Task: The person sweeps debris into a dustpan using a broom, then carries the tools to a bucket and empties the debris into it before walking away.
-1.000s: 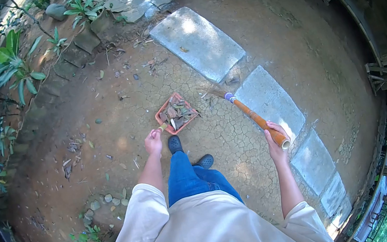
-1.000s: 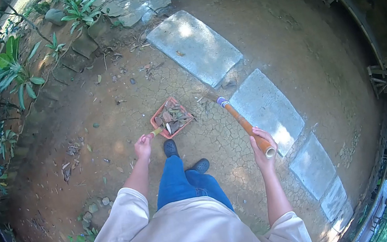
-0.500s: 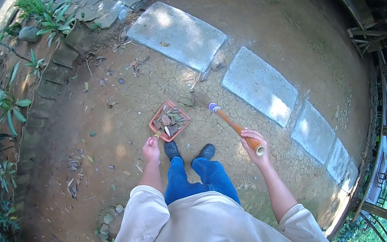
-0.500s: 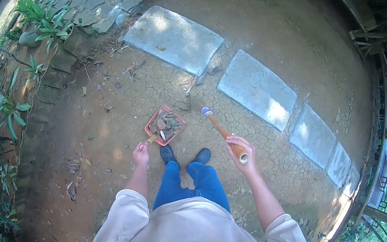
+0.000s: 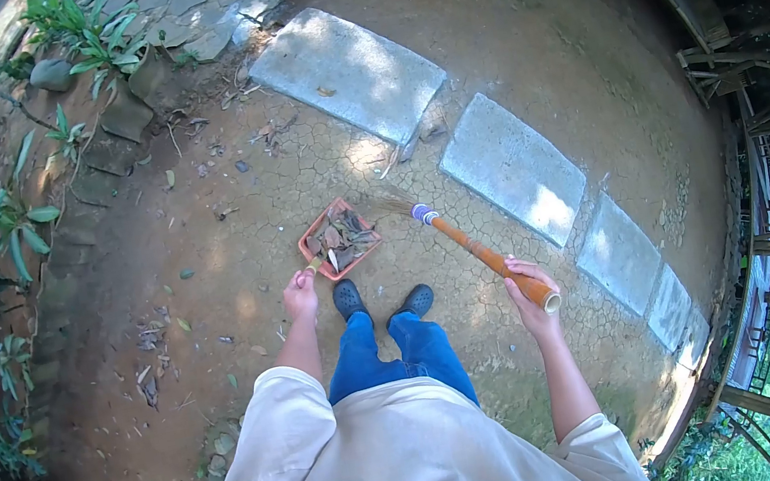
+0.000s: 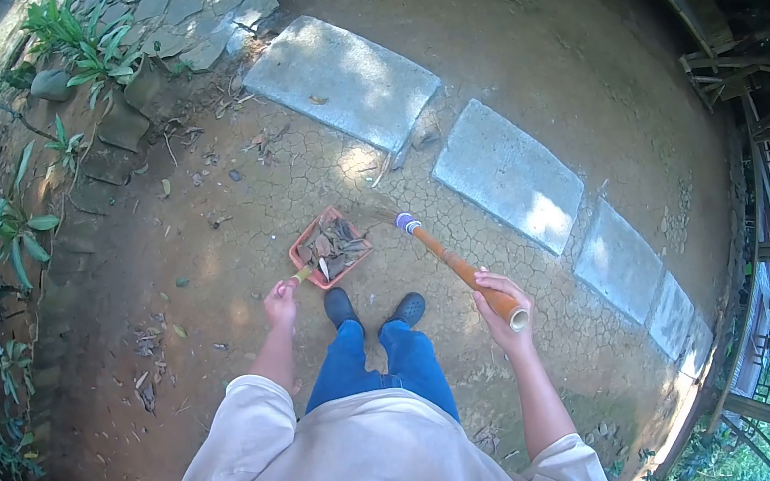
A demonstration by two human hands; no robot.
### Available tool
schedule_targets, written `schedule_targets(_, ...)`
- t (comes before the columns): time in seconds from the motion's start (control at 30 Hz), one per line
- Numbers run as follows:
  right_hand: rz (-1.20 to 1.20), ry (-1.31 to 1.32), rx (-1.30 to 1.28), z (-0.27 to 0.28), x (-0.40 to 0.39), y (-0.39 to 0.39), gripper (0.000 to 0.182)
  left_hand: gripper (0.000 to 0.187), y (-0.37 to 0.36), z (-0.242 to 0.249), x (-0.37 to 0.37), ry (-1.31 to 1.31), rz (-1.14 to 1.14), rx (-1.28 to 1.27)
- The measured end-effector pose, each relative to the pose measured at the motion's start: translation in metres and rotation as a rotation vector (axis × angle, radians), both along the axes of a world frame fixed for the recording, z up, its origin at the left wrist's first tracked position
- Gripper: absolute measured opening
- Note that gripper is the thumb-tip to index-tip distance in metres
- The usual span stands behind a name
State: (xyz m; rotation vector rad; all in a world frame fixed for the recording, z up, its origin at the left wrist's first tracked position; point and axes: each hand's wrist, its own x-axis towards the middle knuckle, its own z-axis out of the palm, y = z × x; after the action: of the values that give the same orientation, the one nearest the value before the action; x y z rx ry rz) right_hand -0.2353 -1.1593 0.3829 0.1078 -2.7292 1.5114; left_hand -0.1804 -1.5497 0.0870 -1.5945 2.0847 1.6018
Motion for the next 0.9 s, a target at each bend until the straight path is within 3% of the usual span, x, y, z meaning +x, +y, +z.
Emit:
schedule_targets(0.23, 0.039, 0.044, 0.025, -0.009, -0.014, -0.031, 0.021, 0.049, -0.027, -0.001, 0.003, 0.020, -0.001, -0.077)
schedule_targets(0.53, -0.142, 0.004, -0.069, -0.032, -0.025, -0.054, 0.023, 0.044, -0.058, -0.020, 0.019, 0.062, 0.030, -0.082)
schedule_targets(0.73, 0.118, 0.102, 0.076, -0.050, -0.032, -0.077, 0.022, 0.044, -0.065, 0.007, 0.022, -0.001, -0.030, -0.132)
schedule_targets(0.9, 0.189, -0.020, 0.031, -0.044, -0.023, -0.087, 0.019, 0.046, -0.066, 0.006, 0.028, -0.027, -0.070, -0.155)
